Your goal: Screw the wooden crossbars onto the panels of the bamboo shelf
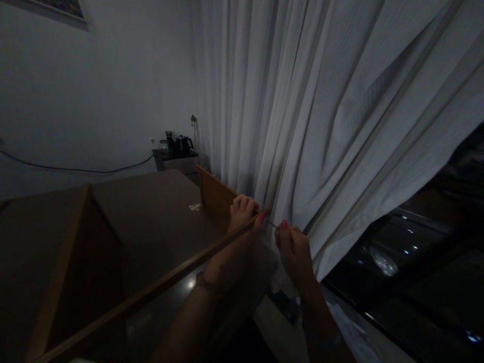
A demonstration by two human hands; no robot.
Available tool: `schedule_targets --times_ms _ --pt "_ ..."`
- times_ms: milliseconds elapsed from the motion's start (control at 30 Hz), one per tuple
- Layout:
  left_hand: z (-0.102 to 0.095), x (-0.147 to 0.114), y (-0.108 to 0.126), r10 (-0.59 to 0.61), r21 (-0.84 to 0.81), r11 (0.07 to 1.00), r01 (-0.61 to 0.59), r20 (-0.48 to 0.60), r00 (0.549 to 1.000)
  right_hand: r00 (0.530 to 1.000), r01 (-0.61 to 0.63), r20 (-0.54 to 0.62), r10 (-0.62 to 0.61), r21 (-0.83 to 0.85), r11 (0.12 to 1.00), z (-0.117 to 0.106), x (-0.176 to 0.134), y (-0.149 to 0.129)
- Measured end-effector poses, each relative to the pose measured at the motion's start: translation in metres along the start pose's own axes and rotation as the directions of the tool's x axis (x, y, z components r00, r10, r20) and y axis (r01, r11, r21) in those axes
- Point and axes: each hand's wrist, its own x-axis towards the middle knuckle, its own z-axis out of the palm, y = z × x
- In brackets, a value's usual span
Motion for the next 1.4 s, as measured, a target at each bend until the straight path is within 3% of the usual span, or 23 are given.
schedule_targets --times_ms 133,367,600,800,1067,1200,1300,1400 --pt "0.001 0.0 -0.001 0.002 0.006 1.0 -0.002 -0.003 1.0 0.977 -0.212 0.07 0.201 0.242 0.947 0.003 -0.002 -0.003" --pt "0.003 -0.001 -0.003 0.02 0.008 1.0 -0.02 -0.02 1.0 0.901 -0.432 0.202 0.384 0.498 0.752 0.005 -0.004 -0.003" --pt "0.005 0.0 -0.004 0.011 0.012 1.0 -0.01 -0.031 0.999 0.873 -0.471 0.176 0.454 0.544 0.694 0.006 -0.007 -0.006" --pt "0.004 0.0 -0.004 0.011 0.001 1.0 -0.011 -0.028 1.0 0.861 -0.462 0.087 0.501 0.543 0.701 0.01 -0.01 -0.007" --pt "0.003 -0.001 -0.004 0.023 0.019 1.0 -0.023 -0.021 1.0 0.95 -0.303 0.052 0.308 0.385 0.872 0.011 -0.008 -0.006" --pt "0.002 -0.001 -0.002 0.011 0.014 1.0 -0.011 -0.011 1.0 0.989 -0.048 -0.136 0.054 0.044 0.998 0.005 -0.006 0.003" --pt "0.002 0.0 -0.002 -0.008 0.02 1.0 0.008 -0.009 1.0 0.955 0.183 -0.165 -0.246 -0.323 0.929 -0.001 -0.004 0.007" --pt "0.001 0.0 -0.002 -0.004 0.022 1.0 0.004 -0.005 1.0 0.923 0.304 -0.059 -0.381 -0.496 0.813 -0.006 -0.004 0.01"
